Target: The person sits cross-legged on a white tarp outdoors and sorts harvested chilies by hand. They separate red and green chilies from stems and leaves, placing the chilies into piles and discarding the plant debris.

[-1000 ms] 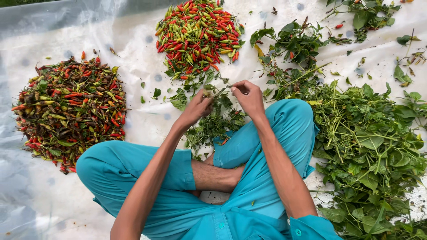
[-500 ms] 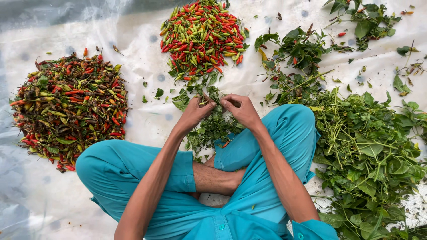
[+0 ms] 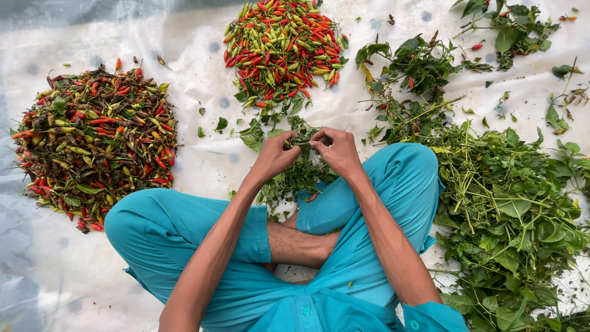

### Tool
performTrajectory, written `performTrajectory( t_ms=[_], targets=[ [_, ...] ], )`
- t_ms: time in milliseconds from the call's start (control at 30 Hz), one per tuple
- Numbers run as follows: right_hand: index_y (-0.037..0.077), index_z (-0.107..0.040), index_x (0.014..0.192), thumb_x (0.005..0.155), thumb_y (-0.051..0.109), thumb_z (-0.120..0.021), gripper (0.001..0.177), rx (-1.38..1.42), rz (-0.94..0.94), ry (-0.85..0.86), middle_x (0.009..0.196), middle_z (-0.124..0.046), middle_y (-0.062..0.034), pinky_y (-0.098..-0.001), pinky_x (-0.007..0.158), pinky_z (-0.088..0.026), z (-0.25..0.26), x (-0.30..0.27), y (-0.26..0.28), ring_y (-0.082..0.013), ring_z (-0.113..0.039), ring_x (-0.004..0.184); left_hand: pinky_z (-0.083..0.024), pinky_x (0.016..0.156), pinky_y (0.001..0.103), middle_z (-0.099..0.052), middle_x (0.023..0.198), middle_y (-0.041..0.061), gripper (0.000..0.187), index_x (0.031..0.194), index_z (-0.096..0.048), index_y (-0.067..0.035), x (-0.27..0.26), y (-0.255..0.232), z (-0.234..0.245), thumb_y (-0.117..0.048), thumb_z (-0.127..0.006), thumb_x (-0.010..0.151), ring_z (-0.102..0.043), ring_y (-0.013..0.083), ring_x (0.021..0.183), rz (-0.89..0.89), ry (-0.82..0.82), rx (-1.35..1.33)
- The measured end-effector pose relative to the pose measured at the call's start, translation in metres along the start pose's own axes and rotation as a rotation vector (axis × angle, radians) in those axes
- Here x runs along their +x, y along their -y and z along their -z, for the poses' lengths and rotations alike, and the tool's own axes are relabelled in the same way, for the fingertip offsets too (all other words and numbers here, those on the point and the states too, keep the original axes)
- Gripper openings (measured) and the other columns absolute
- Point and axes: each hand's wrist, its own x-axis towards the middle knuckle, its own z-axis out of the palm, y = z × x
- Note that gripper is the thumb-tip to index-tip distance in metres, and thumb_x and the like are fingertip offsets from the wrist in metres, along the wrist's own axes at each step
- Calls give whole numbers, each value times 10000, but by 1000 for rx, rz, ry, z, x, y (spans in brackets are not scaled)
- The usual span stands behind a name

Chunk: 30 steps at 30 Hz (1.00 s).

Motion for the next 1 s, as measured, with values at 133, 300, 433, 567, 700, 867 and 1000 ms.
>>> performTrajectory(
  t_ms=[133,300,433,567,700,867,1000],
  targets=[
    [125,-839,958,957,121,-888,50,-25,26,16,718,-805,-64,-327,726,-573,0,-1,4,-185,-768,652,-565,668,374,-736,716,167,267,1233,-795,-4,5,16,-2,-100,-654,1028,-658,205,636,-43,-81,51],
    [133,-837,1000,1024,95,-824,47,128,-57,-47,776,-823,-39,-265,765,-585,7,3,-1,-117,-782,705,-492,718,403,-701,744,90,478,1470,-573,98,7,20,11,-164,-610,1072,-644,225,690,69,-10,-30],
    [83,-813,1066,1066,131,-829,51,246,-77,-62,844,-830,-99,-273,739,-611,10,7,-12,-132,-787,745,-381,485,257,-589,726,51,235,1263,-677,32,13,39,10,-91,-528,1129,-486,110,527,109,5,-266],
    [59,-812,1097,1069,135,-835,85,316,-90,-49,856,-823,-111,-257,691,-623,10,6,-11,-120,-780,755,-285,437,221,-411,761,-5,198,1122,-628,-37,19,42,13,-148,-467,1149,-378,53,505,170,-40,-643],
    [29,-793,1161,1088,132,-800,127,345,-164,-26,915,-824,-153,-256,494,-645,7,11,-20,-163,-801,804,-232,415,219,-277,734,-90,298,962,-538,-133,5,12,30,-354,-518,1161,-293,8,464,227,-156,-866],
    [8,-810,1161,1066,41,-790,103,244,-98,-43,900,-800,-179,-359,747,-656,14,-3,17,-175,-754,787,-236,379,254,-302,617,-58,450,817,-597,-85,-13,2,68,-362,-586,1172,-285,47,407,155,-344,-644],
    [0,-792,1199,1109,46,-759,107,193,-78,-17,936,-784,-180,-379,819,-640,14,1,6,-194,-755,828,-555,740,468,-688,724,176,575,778,-749,-166,-50,-26,149,-577,-574,1139,-715,404,751,37,-665,137]
  ],
)
